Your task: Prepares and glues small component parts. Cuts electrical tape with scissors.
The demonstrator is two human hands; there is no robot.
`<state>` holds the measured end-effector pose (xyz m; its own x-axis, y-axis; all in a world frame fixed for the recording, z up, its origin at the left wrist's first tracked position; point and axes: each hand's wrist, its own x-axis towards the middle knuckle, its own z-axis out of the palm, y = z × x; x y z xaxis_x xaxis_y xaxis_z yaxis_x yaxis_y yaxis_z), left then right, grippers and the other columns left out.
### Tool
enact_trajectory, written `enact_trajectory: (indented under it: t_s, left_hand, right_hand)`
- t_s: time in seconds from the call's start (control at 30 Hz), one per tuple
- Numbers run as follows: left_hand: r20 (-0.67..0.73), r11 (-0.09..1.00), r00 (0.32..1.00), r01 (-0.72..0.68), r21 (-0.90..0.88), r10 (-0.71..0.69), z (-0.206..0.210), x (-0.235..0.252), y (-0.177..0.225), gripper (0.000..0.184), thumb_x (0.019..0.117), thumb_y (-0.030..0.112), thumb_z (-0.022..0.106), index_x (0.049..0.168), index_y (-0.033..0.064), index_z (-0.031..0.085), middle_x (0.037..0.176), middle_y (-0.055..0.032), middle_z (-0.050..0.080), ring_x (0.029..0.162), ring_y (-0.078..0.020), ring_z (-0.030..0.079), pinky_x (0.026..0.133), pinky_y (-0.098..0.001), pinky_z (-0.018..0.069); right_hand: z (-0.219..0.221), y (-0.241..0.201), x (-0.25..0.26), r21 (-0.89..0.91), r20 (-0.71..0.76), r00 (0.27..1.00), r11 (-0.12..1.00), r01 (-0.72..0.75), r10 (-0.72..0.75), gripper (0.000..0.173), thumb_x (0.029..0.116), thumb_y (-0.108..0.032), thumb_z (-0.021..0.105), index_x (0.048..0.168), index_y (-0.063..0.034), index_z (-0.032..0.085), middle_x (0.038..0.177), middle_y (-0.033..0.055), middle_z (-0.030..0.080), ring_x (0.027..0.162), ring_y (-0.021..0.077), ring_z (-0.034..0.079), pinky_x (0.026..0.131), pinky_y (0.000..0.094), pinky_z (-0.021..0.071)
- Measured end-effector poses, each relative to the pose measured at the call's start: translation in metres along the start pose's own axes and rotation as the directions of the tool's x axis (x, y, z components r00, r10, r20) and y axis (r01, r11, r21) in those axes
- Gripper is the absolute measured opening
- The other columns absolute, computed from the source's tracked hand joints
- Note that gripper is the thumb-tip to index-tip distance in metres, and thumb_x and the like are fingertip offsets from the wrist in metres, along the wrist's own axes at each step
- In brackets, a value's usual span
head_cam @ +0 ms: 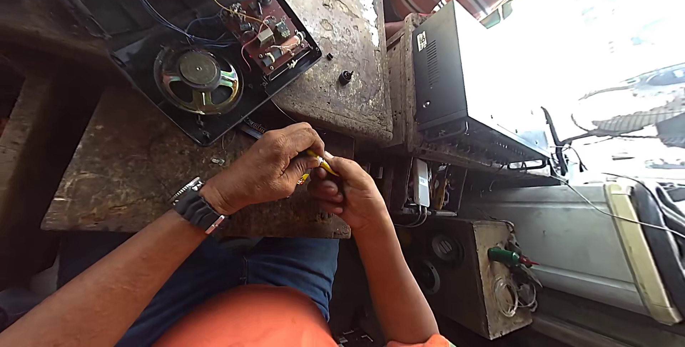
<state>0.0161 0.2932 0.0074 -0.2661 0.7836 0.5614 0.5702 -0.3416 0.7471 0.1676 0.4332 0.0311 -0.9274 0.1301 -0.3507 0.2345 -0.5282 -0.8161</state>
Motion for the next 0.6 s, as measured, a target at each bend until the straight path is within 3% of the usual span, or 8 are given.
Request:
enact_trajectory:
  t_s: [0.07, 0.13, 0.23, 0.3, 0.33, 0.43, 0.5, 0.6]
  left_hand:
    - [-0.001, 1.000, 1.000, 0.027, -0.005, -0.027, -0.001, 0.001, -0.004, 0.010, 0.0989, 0.011, 0.060, 0.102, 0.0067, 0.069, 0.096, 0.0001, 0.063, 0.084, -0.0059, 0.061, 0.075, -0.0196, 0.0535]
    - [-0.009, 0.998, 0.998, 0.055, -0.004, -0.055, -0.002, 0.001, -0.005, 0.010, 0.0997, 0.012, 0.061, 0.102, 0.0074, 0.069, 0.095, 0.0004, 0.063, 0.083, -0.0053, 0.060, 0.073, -0.0190, 0.0532]
    - [-0.004, 0.999, 0.999, 0.047, 0.006, -0.047, -0.001, 0.002, -0.005, 0.009, 0.0992, 0.011, 0.061, 0.101, 0.0075, 0.069, 0.095, 0.0002, 0.063, 0.084, -0.0057, 0.060, 0.074, -0.0191, 0.0531]
    - [0.007, 1.000, 1.000, 0.019, 0.006, -0.019, 0.001, 0.002, -0.005, 0.010, 0.0986, 0.011, 0.061, 0.102, 0.0068, 0.069, 0.097, -0.0003, 0.063, 0.086, -0.0063, 0.061, 0.076, -0.0198, 0.0538]
    - [0.011, 1.000, 1.000, 0.010, 0.002, -0.010, 0.001, 0.002, -0.006, 0.010, 0.0984, 0.011, 0.061, 0.102, 0.0068, 0.069, 0.097, -0.0004, 0.063, 0.087, -0.0065, 0.061, 0.077, -0.0200, 0.0541]
    - [0.013, 1.000, 1.000, -0.004, -0.017, 0.004, 0.001, 0.000, -0.005, 0.010, 0.0979, 0.010, 0.061, 0.102, 0.0063, 0.069, 0.098, -0.0005, 0.064, 0.089, -0.0071, 0.062, 0.079, -0.0211, 0.0550]
    - [0.009, 1.000, 1.000, -0.005, -0.018, 0.005, 0.002, 0.001, -0.005, 0.009, 0.0972, 0.010, 0.061, 0.101, 0.0064, 0.069, 0.098, -0.0005, 0.064, 0.089, -0.0069, 0.062, 0.079, -0.0211, 0.0550]
    - [0.011, 1.000, 1.000, 0.008, 0.022, -0.008, 0.003, 0.000, -0.007, 0.011, 0.0988, 0.013, 0.061, 0.103, 0.0070, 0.070, 0.099, -0.0003, 0.065, 0.090, -0.0066, 0.063, 0.080, -0.0212, 0.0551]
  right_hand:
    - [0.001, -0.001, -0.003, -0.326, -0.090, 0.974, 0.930, 0.169, -0.208, 0.039, 0.1086, -0.038, 0.047, 0.097, -0.0070, 0.067, 0.065, 0.0000, 0.056, 0.049, 0.0046, 0.049, 0.045, 0.0184, 0.0424]
    - [0.000, 0.001, -0.007, -0.793, -0.014, 0.846, 0.522, 0.316, -0.533, 0.032, 0.1065, -0.036, 0.055, 0.114, -0.0078, 0.068, 0.082, -0.0005, 0.065, 0.065, 0.0055, 0.060, 0.057, 0.0211, 0.0530]
    - [-0.002, 0.009, -0.004, -0.950, 0.250, 0.644, -0.054, 0.308, -0.723, 0.022, 0.1020, -0.023, 0.063, 0.105, -0.0020, 0.069, 0.091, 0.0036, 0.063, 0.081, 0.0100, 0.062, 0.070, 0.0256, 0.0562]
    - [0.000, 0.013, -0.005, -0.942, 0.181, 0.695, 0.082, 0.326, -0.696, 0.020, 0.1051, -0.020, 0.057, 0.101, -0.0034, 0.067, 0.083, 0.0013, 0.060, 0.072, 0.0071, 0.058, 0.064, 0.0223, 0.0526]
    - [0.002, 0.013, -0.007, -0.876, 0.068, 0.780, 0.337, 0.345, -0.623, 0.022, 0.1076, -0.021, 0.053, 0.101, -0.0050, 0.066, 0.077, -0.0001, 0.058, 0.062, 0.0053, 0.055, 0.056, 0.0199, 0.0494]
    - [0.003, 0.006, -0.006, -0.068, -0.005, 0.994, 0.992, 0.110, -0.110, 0.035, 0.1087, -0.033, 0.045, 0.090, -0.0089, 0.061, 0.064, -0.0024, 0.049, 0.047, 0.0032, 0.044, 0.043, 0.0161, 0.0374]
    - [-0.003, 0.003, -0.004, 0.163, 0.106, 0.994, 0.986, -0.048, 0.031, 0.037, 0.1072, -0.037, 0.048, 0.088, -0.0088, 0.060, 0.064, -0.0026, 0.049, 0.047, 0.0040, 0.045, 0.043, 0.0166, 0.0369]
    - [-0.001, -0.001, -0.008, -0.357, -0.064, 0.979, 0.920, 0.161, -0.196, 0.036, 0.1095, -0.031, 0.044, 0.093, -0.0067, 0.064, 0.065, -0.0002, 0.053, 0.049, 0.0044, 0.046, 0.045, 0.0178, 0.0401]
